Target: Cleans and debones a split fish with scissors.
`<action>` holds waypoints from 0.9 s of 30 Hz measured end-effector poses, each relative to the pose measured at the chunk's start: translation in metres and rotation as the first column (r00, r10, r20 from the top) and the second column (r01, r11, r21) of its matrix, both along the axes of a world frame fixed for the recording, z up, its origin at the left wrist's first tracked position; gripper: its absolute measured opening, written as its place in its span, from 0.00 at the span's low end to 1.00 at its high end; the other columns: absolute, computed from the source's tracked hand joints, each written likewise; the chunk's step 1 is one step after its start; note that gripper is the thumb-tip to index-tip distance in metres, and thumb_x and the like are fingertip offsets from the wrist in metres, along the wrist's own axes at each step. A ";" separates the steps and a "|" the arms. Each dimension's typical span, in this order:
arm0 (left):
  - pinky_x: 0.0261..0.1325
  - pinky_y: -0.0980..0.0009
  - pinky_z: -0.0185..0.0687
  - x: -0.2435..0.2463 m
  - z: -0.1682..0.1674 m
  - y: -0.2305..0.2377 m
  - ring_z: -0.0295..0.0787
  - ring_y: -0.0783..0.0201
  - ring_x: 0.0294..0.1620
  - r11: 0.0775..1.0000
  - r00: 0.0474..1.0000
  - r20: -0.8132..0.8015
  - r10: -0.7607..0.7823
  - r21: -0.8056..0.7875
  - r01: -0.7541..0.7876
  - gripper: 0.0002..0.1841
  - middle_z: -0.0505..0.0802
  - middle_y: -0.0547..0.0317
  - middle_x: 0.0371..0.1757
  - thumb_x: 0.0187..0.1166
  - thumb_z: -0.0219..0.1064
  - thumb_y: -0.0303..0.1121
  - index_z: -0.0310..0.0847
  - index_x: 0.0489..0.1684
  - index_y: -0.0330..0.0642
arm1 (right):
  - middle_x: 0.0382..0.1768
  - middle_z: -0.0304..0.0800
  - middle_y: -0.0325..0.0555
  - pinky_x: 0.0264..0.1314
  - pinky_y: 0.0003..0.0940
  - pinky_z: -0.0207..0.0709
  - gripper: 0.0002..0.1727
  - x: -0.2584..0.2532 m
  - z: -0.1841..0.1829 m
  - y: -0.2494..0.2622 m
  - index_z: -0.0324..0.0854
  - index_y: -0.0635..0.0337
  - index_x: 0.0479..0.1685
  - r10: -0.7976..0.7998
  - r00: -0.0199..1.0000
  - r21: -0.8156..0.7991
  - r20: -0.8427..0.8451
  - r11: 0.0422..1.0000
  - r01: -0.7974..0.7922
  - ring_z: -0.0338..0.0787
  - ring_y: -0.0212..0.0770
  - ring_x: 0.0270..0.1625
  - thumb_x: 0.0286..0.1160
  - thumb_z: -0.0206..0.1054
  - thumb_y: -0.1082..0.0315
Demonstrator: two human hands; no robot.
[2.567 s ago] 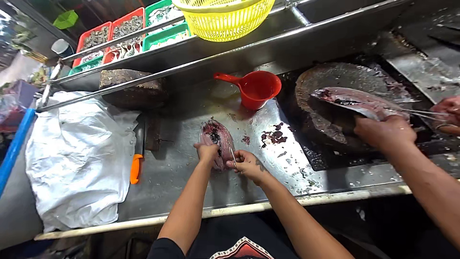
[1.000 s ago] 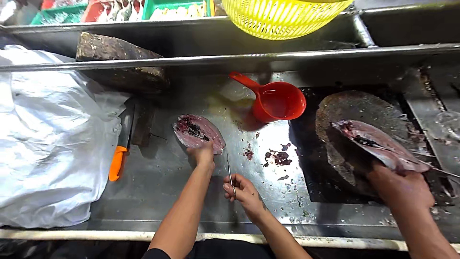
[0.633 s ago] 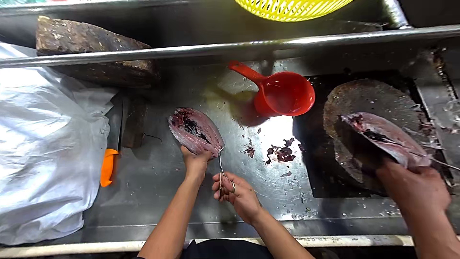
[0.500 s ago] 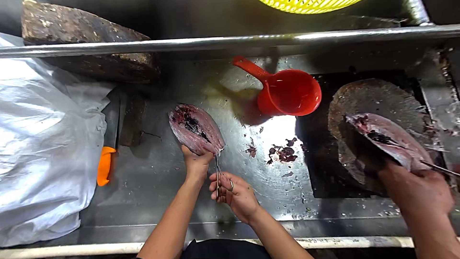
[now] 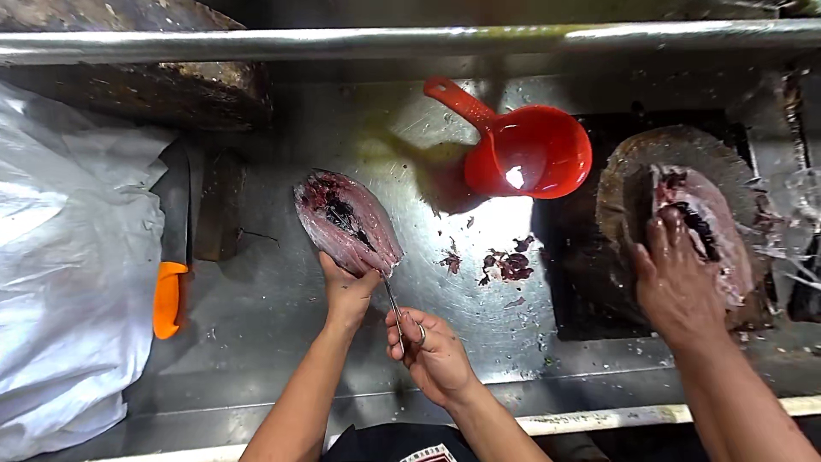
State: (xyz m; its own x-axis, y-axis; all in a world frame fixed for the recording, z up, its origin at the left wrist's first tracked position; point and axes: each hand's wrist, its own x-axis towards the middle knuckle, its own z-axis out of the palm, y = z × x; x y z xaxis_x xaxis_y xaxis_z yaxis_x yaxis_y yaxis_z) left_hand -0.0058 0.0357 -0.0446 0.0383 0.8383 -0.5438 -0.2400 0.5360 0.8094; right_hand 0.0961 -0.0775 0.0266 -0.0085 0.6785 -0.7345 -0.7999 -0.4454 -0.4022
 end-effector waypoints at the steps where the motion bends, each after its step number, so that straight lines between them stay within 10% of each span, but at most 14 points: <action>1: 0.60 0.57 0.94 0.002 0.001 -0.001 0.91 0.52 0.61 1.000 1.000 0.023 0.003 -0.004 -0.003 0.66 0.84 0.39 0.65 0.35 0.75 0.04 0.37 0.86 0.41 | 0.30 0.91 0.46 0.36 0.28 0.87 0.14 -0.003 0.003 -0.002 0.88 0.68 0.43 -0.001 0.998 0.017 0.058 1.000 0.000 0.89 0.33 0.29 0.83 0.65 0.64; 7: 0.61 0.53 0.93 -0.004 -0.004 -0.001 0.89 0.49 0.65 0.999 0.996 0.086 -0.021 -0.038 0.025 0.70 0.80 0.37 0.72 0.40 0.74 0.05 0.27 0.93 0.46 | 0.38 0.91 0.38 0.40 0.27 0.90 0.16 -0.009 0.025 -0.023 0.87 0.57 0.56 -0.103 0.805 0.346 0.584 0.929 -0.131 0.91 0.30 0.36 0.77 0.75 0.58; 20: 0.38 0.61 0.96 -0.003 0.003 -0.001 0.96 0.53 0.41 0.987 0.985 -0.135 -0.107 -0.135 0.089 0.65 0.89 0.38 0.52 0.42 0.78 0.09 0.35 0.88 0.44 | 0.31 0.92 0.46 0.38 0.31 0.88 0.17 -0.014 -0.008 -0.009 0.86 0.66 0.45 0.107 0.966 0.085 0.234 0.988 -0.131 0.91 0.35 0.31 0.84 0.62 0.58; 27: 0.44 0.60 0.96 -0.006 -0.001 -0.002 0.96 0.53 0.46 0.989 0.992 -0.091 -0.090 -0.127 0.078 0.64 0.89 0.37 0.53 0.45 0.77 0.08 0.35 0.89 0.42 | 0.28 0.90 0.44 0.35 0.28 0.87 0.15 -0.012 -0.013 0.005 0.85 0.65 0.40 0.062 0.997 -0.012 0.049 0.998 -0.061 0.90 0.33 0.28 0.84 0.59 0.61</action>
